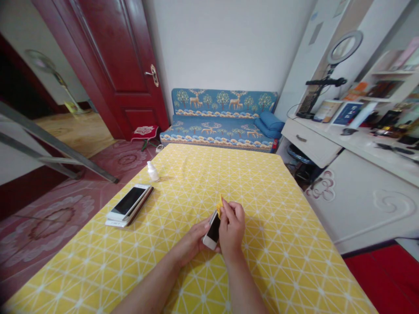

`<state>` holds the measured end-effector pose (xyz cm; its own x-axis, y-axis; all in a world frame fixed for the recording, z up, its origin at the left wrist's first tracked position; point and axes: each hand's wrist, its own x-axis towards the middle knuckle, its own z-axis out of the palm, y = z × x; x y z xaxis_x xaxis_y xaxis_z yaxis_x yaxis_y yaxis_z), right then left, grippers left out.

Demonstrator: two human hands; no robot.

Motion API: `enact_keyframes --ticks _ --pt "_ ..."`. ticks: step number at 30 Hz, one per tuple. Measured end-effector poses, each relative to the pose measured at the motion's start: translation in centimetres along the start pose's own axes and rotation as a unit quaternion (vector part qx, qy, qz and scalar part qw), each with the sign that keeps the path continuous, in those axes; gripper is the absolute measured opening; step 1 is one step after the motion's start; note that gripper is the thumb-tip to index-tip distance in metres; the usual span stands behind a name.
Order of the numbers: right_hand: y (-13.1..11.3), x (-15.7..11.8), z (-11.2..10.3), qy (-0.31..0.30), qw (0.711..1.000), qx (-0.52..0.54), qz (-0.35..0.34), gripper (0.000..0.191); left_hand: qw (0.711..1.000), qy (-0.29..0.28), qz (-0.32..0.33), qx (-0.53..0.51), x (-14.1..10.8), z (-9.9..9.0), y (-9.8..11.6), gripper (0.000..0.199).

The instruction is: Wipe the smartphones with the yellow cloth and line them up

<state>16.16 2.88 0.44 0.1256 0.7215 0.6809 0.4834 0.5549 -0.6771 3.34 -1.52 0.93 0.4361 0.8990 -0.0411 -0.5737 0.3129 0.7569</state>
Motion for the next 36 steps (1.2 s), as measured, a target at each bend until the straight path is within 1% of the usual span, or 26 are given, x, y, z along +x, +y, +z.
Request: enact_keyframes --ticks 2,5,8,12,14,16,18,20,22,23,27,29,32,34,36 --pt "0.5 -0.2 0.0 0.011 1.0 -0.014 0.018 0.033 1.0 -0.002 -0.008 -0.011 -0.1 -0.1 0.1 0.047" --pt "0.6 -0.9 0.2 -0.006 0.999 -0.039 0.011 0.034 0.999 0.024 0.004 -0.039 0.0 -0.3 0.1 0.045" --pt "-0.7 -2.1 0.8 -0.055 0.997 -0.048 -0.03 0.036 0.993 0.07 0.039 -0.084 0.2 -0.7 0.0 0.042" --pt "-3.0 -3.1 1.4 -0.125 0.987 -0.044 -0.095 0.037 0.971 0.15 0.119 -0.142 0.4 -1.1 0.3 0.04" --pt "-3.1 -3.0 1.5 -0.136 0.984 -0.045 -0.108 0.037 0.965 0.161 0.143 -0.152 0.4 -1.2 0.6 0.04" --pt "-2.3 -2.7 1.3 -0.121 0.987 -0.056 -0.094 0.036 0.965 0.15 0.149 -0.155 0.2 -1.3 1.0 0.039" --pt "-1.2 -2.3 0.9 -0.094 0.992 -0.057 -0.059 0.033 0.968 0.135 0.15 -0.152 0.1 -1.3 1.3 0.038" --pt "-0.5 -2.1 0.6 -0.063 0.997 -0.027 -0.021 0.03 0.973 0.126 0.139 -0.138 0.1 -1.3 1.3 0.037" --pt "-0.5 -2.2 0.4 -0.048 0.999 0.024 0.0 0.029 0.977 0.124 0.122 -0.122 0.1 -1.3 1.2 0.036" --pt "-0.8 -2.2 0.3 -0.053 0.997 0.05 0.003 0.029 0.978 0.127 0.117 -0.116 0.2 -1.4 1.1 0.035" --pt "-2.2 -2.4 0.4 -0.105 0.987 0.12 -0.019 0.031 0.979 0.15 0.105 -0.092 0.3 -1.6 0.7 0.033" --pt "-2.4 -2.2 0.5 -0.103 0.986 0.133 -0.023 0.031 0.98 0.164 0.09 -0.067 0.3 -1.7 0.5 0.036" --pt "-2.2 -1.9 0.3 -0.056 0.991 0.12 -0.009 0.03 0.983 0.17 0.07 -0.024 0.4 -1.7 0.2 0.039" --pt "-1.9 -1.7 0.0 -0.011 0.994 0.108 0.012 0.028 0.987 0.152 0.061 0.002 0.4 -1.7 0.0 0.039" --pt "-1.9 -1.5 -0.3 0.024 0.992 0.118 0.045 0.024 0.99 0.13 0.058 0.024 0.5 -1.8 -0.3 0.039"
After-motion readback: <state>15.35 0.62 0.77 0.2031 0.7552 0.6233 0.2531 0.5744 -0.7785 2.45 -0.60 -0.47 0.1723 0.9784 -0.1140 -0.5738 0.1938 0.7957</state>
